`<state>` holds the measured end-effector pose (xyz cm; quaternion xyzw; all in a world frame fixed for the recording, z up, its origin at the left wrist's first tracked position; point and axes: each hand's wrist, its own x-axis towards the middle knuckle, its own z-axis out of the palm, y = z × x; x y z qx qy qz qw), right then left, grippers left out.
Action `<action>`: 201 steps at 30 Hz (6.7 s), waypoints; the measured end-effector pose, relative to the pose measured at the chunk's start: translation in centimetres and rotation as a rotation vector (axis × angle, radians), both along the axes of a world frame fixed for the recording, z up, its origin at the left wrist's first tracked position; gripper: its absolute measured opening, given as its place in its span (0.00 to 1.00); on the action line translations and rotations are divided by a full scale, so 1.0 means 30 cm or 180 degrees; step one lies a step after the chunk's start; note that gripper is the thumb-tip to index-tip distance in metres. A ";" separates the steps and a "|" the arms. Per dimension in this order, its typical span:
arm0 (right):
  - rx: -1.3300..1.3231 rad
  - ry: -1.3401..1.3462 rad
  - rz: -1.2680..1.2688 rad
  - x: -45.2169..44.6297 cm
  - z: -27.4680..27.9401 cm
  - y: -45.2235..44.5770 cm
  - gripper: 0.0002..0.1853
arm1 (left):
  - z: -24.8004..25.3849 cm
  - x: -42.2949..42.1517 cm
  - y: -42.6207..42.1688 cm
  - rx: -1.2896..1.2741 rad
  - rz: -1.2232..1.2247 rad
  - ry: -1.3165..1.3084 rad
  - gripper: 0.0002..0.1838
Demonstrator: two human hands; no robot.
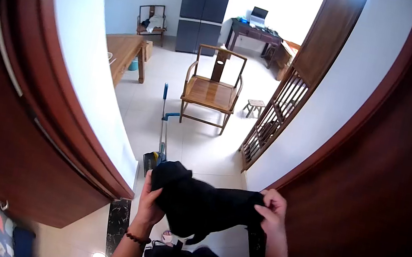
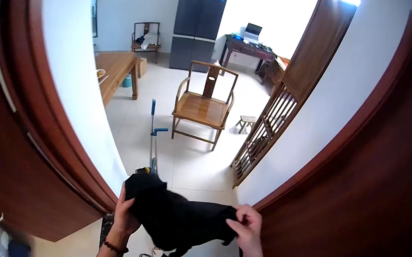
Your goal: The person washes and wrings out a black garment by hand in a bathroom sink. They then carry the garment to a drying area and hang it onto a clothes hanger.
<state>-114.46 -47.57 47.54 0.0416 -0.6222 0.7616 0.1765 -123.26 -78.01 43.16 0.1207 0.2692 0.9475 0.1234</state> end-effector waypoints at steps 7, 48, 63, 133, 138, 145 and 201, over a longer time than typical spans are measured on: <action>0.0086 0.0189 -0.0966 -0.433 -0.007 0.292 0.19 | -0.125 -0.569 0.175 -0.0618 -0.0013 0.0211 0.32; -0.0782 0.0391 0.1809 -3.719 0.330 0.279 0.15 | 0.124 -3.187 0.731 -0.1071 -0.0018 0.0453 0.18; 0.1204 0.1449 0.1413 -4.426 0.072 -0.245 0.15 | 0.208 -3.910 0.216 -0.0356 0.1518 -0.0146 0.22; 0.1311 -0.0565 -0.3641 -7.207 -0.009 1.431 0.12 | 0.018 -7.472 2.355 -0.0160 -0.4515 -0.0140 0.23; 0.1019 -0.0123 -0.3673 -7.212 0.004 1.833 0.08 | 0.083 -7.473 2.758 -0.0150 -0.4563 0.0117 0.23; 0.0079 -0.0089 -0.3785 -7.166 0.032 2.325 0.06 | 0.155 -7.486 3.269 0.0011 -0.4859 -0.0191 0.26; 0.1344 -0.2688 -0.5445 -5.207 0.329 6.376 0.18 | -0.034 -6.021 8.063 -0.0379 -0.4399 0.3467 0.16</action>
